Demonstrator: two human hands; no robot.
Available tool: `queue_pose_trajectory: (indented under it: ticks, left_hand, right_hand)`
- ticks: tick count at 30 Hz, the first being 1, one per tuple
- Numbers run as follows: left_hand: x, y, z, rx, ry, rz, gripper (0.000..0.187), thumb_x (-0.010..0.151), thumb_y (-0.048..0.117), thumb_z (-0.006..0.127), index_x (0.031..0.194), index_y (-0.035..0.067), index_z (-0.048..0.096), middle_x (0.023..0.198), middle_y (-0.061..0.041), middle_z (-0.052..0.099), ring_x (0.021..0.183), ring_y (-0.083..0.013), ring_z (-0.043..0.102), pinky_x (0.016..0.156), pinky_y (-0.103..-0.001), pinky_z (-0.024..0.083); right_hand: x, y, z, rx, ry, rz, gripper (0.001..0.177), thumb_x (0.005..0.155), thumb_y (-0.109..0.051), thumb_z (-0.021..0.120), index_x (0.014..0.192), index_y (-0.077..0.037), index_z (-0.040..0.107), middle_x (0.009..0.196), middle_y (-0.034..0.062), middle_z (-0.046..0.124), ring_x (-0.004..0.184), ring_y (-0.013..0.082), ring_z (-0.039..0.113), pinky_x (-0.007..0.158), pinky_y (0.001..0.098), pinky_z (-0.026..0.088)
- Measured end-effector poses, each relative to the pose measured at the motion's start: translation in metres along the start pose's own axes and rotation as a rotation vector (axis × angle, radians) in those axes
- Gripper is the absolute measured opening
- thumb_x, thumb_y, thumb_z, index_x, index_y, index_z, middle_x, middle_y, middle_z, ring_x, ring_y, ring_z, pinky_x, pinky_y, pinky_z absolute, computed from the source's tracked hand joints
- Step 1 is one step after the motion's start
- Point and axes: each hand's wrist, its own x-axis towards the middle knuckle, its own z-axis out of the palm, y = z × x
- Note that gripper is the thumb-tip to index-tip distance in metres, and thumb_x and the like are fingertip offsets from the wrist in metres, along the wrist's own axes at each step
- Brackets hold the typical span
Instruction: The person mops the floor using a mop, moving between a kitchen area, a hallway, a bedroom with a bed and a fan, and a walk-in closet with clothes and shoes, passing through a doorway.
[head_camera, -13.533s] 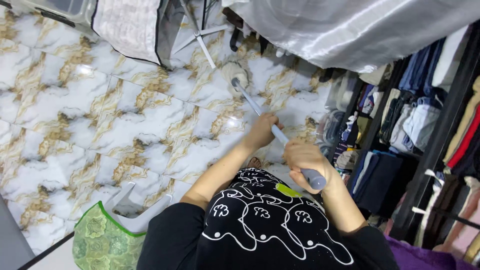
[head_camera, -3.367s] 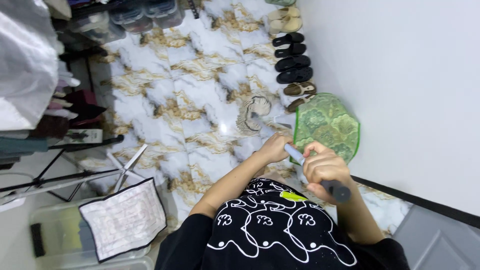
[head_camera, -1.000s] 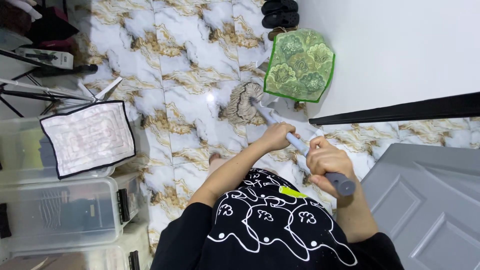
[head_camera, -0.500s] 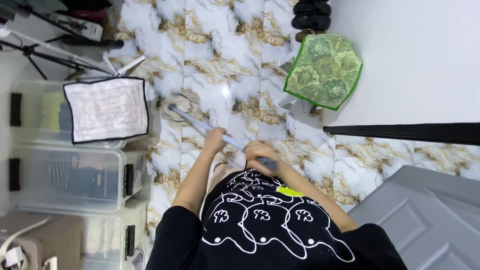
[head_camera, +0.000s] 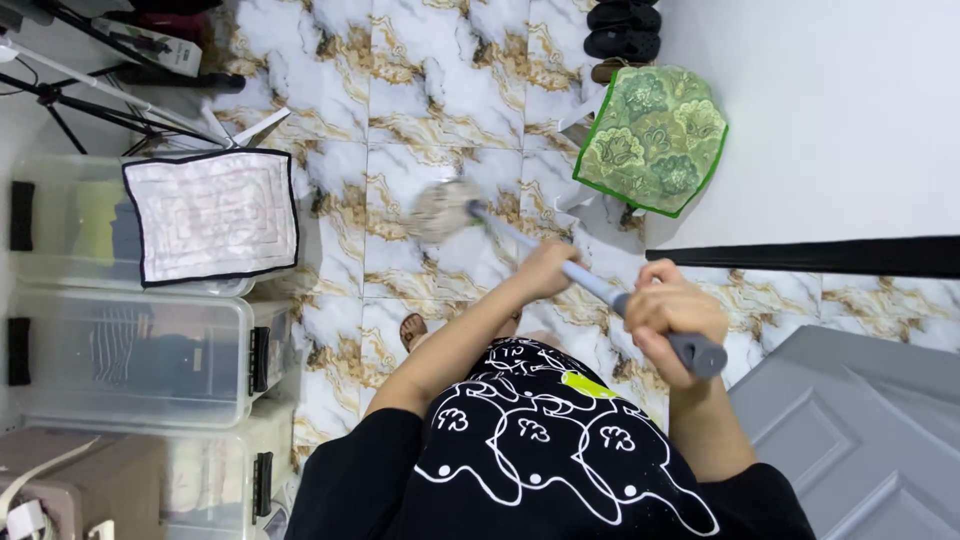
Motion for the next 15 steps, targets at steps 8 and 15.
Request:
queue_pose_trajectory:
  ticks: [8, 15]
  left_hand:
    - [-0.031, -0.009, -0.059, 0.083, -0.208, -0.01, 0.015, 0.073, 0.027, 0.073, 0.082, 0.015, 0.075, 0.081, -0.014, 0.072, 0.082, -0.0372, 0.07, 0.071, -0.05, 0.055]
    - [-0.123, -0.129, -0.156, 0.227, -0.132, -0.196, 0.024, 0.082, 0.036, 0.076, 0.077, 0.013, 0.074, 0.081, -0.016, 0.072, 0.082, -0.039, 0.07, 0.074, -0.051, 0.054]
  right_hand:
    - [0.012, -0.014, 0.077, -0.009, 0.041, -0.077, 0.023, 0.079, -0.008, 0.066, 0.065, -0.008, 0.048, 0.061, 0.0043, 0.059, 0.057, 0.0189, 0.061, 0.078, 0.0418, 0.045]
    - [-0.001, 0.049, 0.208, 0.063, -0.001, -0.135, 0.022, 0.083, -0.011, 0.067, 0.068, -0.007, 0.052, 0.067, 0.006, 0.063, 0.063, 0.0236, 0.064, 0.082, 0.046, 0.05]
